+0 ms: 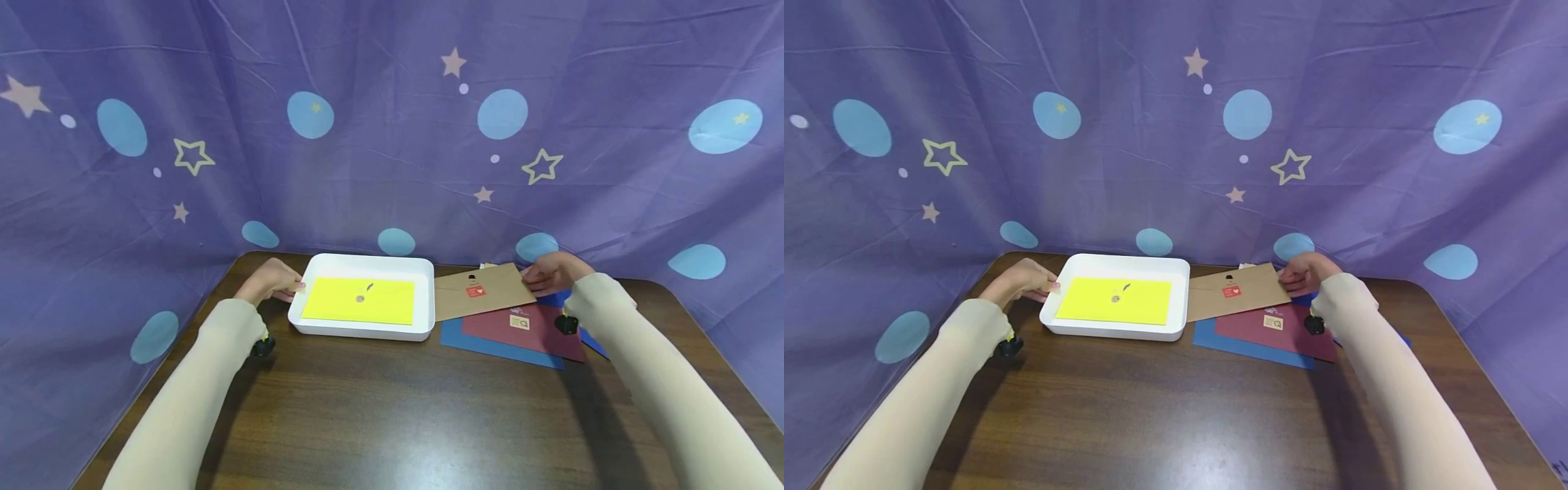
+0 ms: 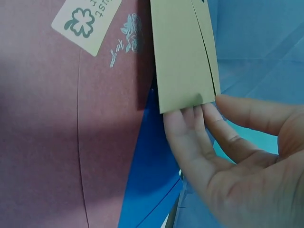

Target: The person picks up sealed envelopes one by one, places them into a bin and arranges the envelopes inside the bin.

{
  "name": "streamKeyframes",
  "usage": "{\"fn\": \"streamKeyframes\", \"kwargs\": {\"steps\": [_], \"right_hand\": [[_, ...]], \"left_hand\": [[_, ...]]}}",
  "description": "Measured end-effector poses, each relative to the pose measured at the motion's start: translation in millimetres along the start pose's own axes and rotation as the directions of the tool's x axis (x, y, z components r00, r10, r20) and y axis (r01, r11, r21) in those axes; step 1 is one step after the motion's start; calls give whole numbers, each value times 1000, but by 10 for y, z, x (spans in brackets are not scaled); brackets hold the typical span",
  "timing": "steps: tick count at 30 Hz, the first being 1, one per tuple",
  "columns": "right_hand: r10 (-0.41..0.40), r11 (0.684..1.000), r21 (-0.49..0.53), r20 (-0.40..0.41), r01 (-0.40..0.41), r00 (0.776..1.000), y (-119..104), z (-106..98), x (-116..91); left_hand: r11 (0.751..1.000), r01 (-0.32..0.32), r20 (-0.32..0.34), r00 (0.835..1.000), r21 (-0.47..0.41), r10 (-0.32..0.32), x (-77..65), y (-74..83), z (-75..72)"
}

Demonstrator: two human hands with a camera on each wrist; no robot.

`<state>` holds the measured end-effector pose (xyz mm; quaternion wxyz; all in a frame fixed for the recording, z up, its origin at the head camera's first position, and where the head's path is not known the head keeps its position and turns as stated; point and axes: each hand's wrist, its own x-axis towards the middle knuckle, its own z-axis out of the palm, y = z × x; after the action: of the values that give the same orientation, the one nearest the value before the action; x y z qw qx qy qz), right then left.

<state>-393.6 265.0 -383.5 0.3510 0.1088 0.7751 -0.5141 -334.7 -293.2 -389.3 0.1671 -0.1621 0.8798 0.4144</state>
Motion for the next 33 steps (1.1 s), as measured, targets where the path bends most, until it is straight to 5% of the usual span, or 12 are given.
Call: {"fn": "streamKeyframes", "kwargs": {"steps": [9, 33], "right_hand": [[-35, 997, -70, 121, 43, 992, 37, -59, -57], [-6, 994, -113, -2, 6, 1000, 164, -134, -124]], "left_hand": [[1000, -18, -3, 1000, -14, 18, 0, -3, -6], [999, -52, -4, 999, 11, 52, -30, 37, 40]]}}
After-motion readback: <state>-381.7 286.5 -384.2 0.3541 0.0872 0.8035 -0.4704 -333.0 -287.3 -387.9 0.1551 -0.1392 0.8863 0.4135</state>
